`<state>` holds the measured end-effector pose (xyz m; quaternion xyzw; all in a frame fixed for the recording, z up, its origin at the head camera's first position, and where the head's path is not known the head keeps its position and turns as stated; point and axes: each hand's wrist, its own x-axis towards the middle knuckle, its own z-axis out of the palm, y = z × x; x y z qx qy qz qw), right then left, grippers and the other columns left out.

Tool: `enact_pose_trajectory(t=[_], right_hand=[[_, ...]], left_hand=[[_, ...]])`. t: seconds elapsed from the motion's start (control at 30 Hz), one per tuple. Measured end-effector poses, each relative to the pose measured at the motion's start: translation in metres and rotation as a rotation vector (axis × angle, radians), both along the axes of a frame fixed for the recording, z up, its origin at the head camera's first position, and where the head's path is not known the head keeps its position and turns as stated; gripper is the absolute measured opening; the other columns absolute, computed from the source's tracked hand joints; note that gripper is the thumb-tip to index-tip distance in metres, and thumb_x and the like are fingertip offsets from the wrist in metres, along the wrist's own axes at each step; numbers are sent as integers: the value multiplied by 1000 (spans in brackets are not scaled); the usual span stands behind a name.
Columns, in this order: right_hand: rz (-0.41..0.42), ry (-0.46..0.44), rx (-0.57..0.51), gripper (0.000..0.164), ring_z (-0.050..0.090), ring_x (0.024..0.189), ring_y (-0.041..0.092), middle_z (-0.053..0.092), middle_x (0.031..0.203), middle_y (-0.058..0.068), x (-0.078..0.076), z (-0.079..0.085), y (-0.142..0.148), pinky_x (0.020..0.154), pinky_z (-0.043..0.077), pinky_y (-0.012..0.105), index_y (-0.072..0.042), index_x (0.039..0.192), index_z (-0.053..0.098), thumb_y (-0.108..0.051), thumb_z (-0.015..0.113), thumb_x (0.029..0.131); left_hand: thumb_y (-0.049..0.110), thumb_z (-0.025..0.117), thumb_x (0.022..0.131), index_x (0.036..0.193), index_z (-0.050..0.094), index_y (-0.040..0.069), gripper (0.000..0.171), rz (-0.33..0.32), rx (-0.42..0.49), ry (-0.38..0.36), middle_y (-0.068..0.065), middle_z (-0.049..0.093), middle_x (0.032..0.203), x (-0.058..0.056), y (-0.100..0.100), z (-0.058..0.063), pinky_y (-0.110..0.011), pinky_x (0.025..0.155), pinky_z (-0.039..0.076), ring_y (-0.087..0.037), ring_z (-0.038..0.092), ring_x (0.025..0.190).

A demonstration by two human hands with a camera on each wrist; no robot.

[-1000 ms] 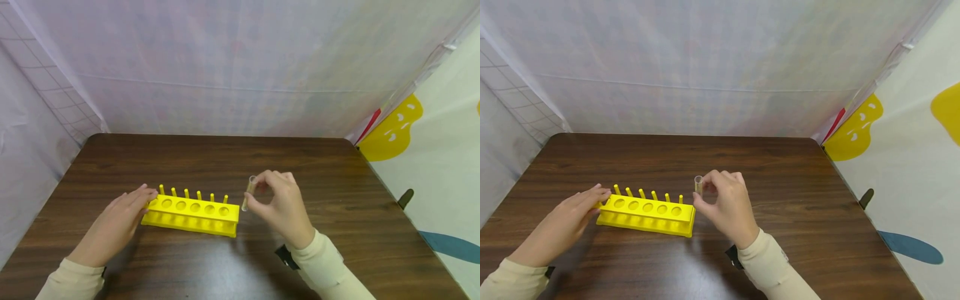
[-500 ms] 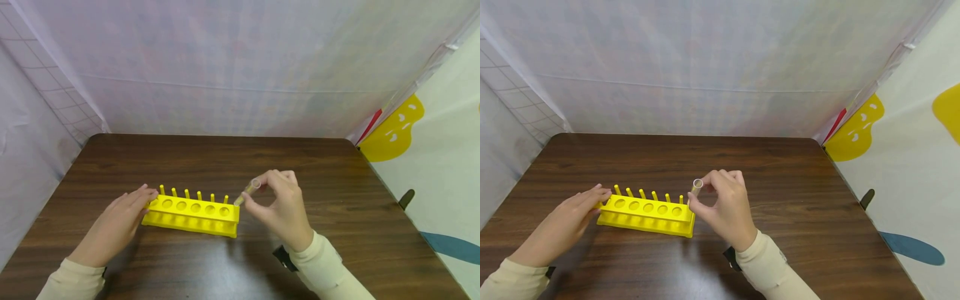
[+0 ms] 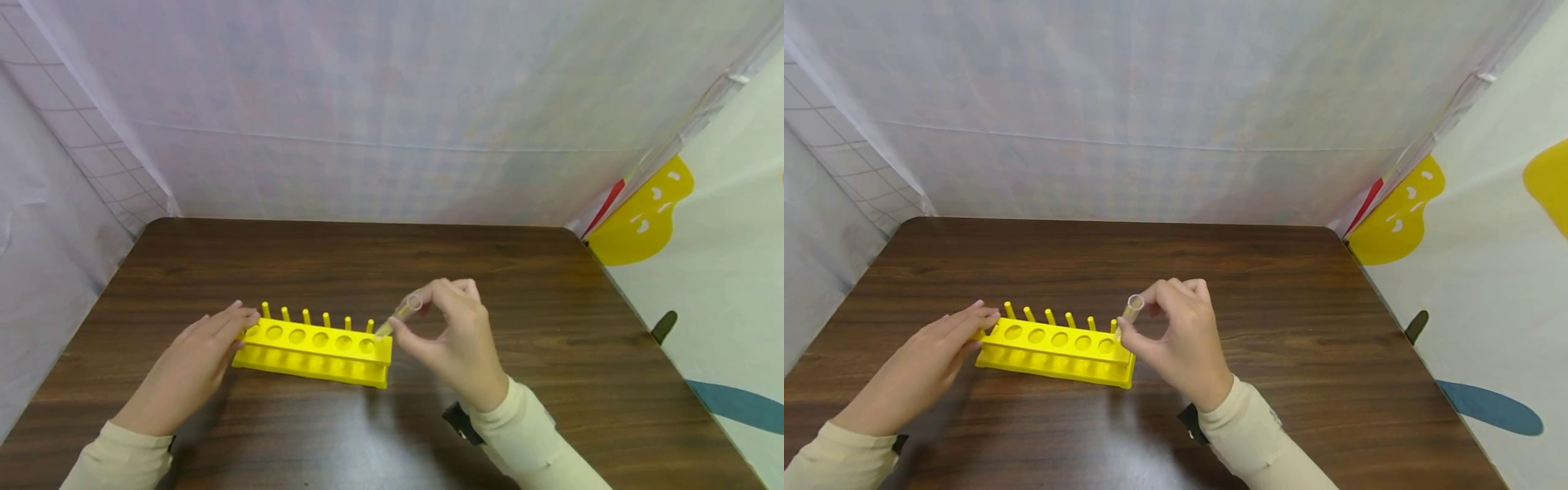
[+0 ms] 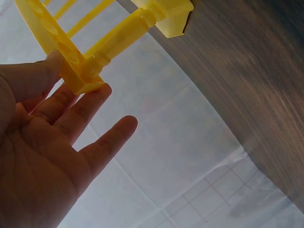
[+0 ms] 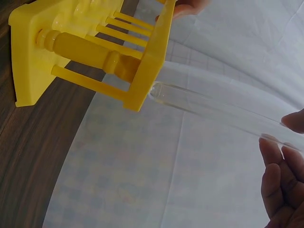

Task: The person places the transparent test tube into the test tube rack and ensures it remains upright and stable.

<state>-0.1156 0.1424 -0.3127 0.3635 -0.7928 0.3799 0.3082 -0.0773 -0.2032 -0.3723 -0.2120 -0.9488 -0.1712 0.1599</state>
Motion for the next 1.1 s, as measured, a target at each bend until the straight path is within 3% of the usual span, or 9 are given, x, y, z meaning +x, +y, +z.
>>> enact_pose_trajectory(t=[0.53, 1.1], right_hand=[[115, -16, 4, 26, 66, 78, 9, 74, 87, -6, 0, -3, -6, 80, 32, 35, -11, 85, 63, -4, 85, 74], [83, -71, 79, 26, 60, 79, 12, 71, 86, -6, -4, -15, -11, 80, 34, 36, -12, 88, 65, -6, 86, 75]], left_hand=[[-7, 72, 91, 132, 62, -1, 43, -13, 6, 24, -21, 64, 135, 0, 0, -2, -69, 99, 49, -43, 56, 132], [-8, 72, 90, 134, 60, -1, 46, -25, 9, 18, -22, 64, 136, -1, 0, 1, -66, 98, 51, -44, 55, 132]])
